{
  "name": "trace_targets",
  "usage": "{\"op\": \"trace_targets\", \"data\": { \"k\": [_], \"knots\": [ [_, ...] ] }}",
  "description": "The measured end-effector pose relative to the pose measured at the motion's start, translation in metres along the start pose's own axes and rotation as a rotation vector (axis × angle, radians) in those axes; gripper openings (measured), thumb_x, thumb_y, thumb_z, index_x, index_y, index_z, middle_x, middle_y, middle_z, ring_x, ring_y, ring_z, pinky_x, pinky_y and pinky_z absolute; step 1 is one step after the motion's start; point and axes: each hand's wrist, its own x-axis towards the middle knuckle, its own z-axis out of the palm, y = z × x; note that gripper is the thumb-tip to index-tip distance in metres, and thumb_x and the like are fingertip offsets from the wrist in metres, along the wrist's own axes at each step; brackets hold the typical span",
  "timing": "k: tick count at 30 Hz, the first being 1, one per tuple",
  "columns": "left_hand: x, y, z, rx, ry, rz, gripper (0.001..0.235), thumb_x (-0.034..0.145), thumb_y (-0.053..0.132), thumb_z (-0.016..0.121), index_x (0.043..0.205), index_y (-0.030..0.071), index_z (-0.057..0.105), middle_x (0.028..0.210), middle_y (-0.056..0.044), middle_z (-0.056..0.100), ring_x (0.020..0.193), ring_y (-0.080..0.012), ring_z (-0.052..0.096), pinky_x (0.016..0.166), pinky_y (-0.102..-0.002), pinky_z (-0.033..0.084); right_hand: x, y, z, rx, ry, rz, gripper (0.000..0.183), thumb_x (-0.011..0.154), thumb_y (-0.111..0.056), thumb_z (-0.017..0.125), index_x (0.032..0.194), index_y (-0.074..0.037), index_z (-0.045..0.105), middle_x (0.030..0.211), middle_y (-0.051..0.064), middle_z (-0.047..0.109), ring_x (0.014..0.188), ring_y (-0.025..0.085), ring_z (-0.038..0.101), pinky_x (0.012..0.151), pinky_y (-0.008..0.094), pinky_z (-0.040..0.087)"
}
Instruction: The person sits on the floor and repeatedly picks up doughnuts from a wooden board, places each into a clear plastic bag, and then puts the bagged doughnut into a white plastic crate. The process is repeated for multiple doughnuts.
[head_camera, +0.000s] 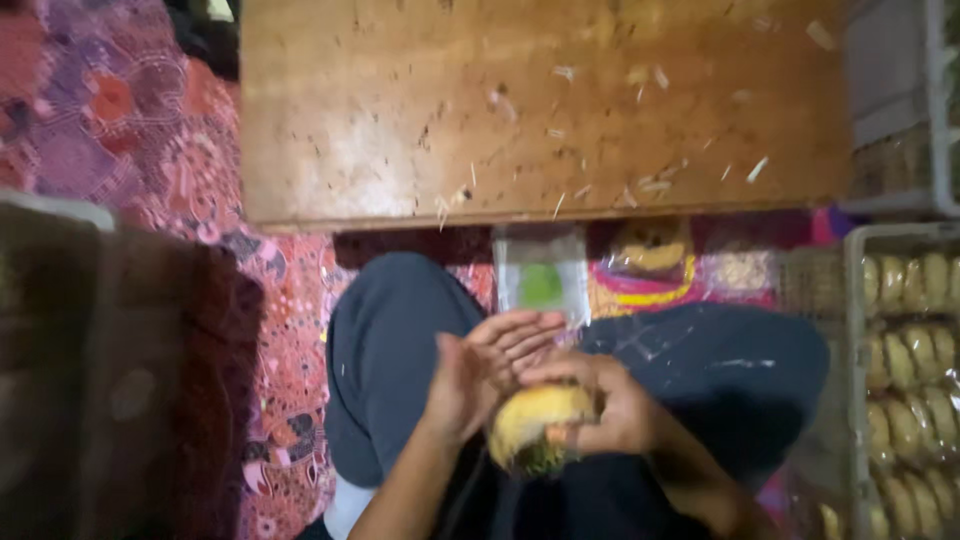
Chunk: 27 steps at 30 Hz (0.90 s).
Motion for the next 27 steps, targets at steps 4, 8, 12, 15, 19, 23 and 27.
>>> {"op": "trace_targets", "data": {
  "k": [4,8,12,15,19,23,27],
  "knots": [
    [-0.03,-0.036,-0.037,0.382,0.24,0.309,0.046,0.1,0.037,0.063,0.117,-0.005,0.071,0.125,-0.027,0.072,0.122,-0.0387,0.064,0.111,-0.049,0.048,0.0,0.04,0.035,0.201,0.274,0.011,0.038,0.079,-0.015,0.083,0.113,-0.001,0.074,0.122,0.014,0.068,0.115,0.025,0.065,0.101,0.039,0.051],
    [-0.052,-0.039,-0.051,0.995,0.517,0.568,0.029,0.109,0.023,0.057,0.104,-0.002,0.071,0.115,-0.02,0.076,0.116,-0.031,0.069,0.108,-0.042,0.052,0.017,0.065,0.051,0.49,0.381,0.02,0.025,0.094,-0.017,0.069,0.108,0.001,0.08,0.12,0.015,0.068,0.117,0.023,0.063,0.105,0.038,0.049],
    [-0.065,-0.01,-0.068,1.347,0.771,0.815,0.011,0.105,0.008,0.057,0.102,0.001,0.064,0.108,-0.013,0.065,0.114,-0.0266,0.064,0.103,-0.037,0.051,0.055,0.077,0.043,0.359,0.44,0.043,0.02,0.089,-0.019,0.079,0.101,-0.002,0.08,0.102,0.01,0.077,0.112,0.023,0.064,0.099,0.039,0.05],
    [-0.094,0.001,-0.09,1.547,0.909,0.788,0.008,0.103,0.003,0.058,0.102,-0.001,0.065,0.101,-0.014,0.065,0.106,-0.024,0.061,0.097,-0.035,0.049,0.073,0.081,0.054,-0.096,0.351,-0.092,0.02,0.082,-0.02,0.085,0.097,-0.007,0.082,0.092,0.003,0.079,0.108,0.019,0.064,0.101,0.039,0.045],
    [-0.127,-0.007,-0.119,1.352,1.058,0.584,0.007,0.102,0.002,0.061,0.105,-0.002,0.066,0.095,-0.009,0.07,0.087,-0.0153,0.066,0.08,-0.026,0.054,0.08,0.1,0.085,-0.444,0.447,0.107,0.014,0.07,-0.019,0.09,0.079,-0.01,0.084,0.081,0.002,0.078,0.092,0.014,0.063,0.091,0.04,0.042],
    [-0.131,0.005,-0.129,0.928,1.07,0.228,0.025,0.093,0.003,0.068,0.118,-0.001,0.067,0.08,-0.005,0.072,0.065,-0.0074,0.059,0.058,-0.019,0.044,0.078,0.147,0.1,0.439,0.379,0.568,0.023,0.094,-0.015,0.086,0.09,0.004,0.074,0.086,0.015,0.079,0.084,0.027,0.072,0.08,0.04,0.056],
    [-0.094,0.013,-0.107,0.912,0.896,-0.221,0.038,0.088,0.007,0.068,0.126,0.001,0.065,0.078,0.0,0.078,0.056,-0.0048,0.06,0.047,-0.019,0.044,0.061,0.179,0.073,0.665,0.397,0.512,0.05,0.084,-0.005,0.076,0.129,-0.007,0.054,0.118,0.007,0.067,0.11,0.015,0.066,0.093,0.03,0.055]
  ]
}}
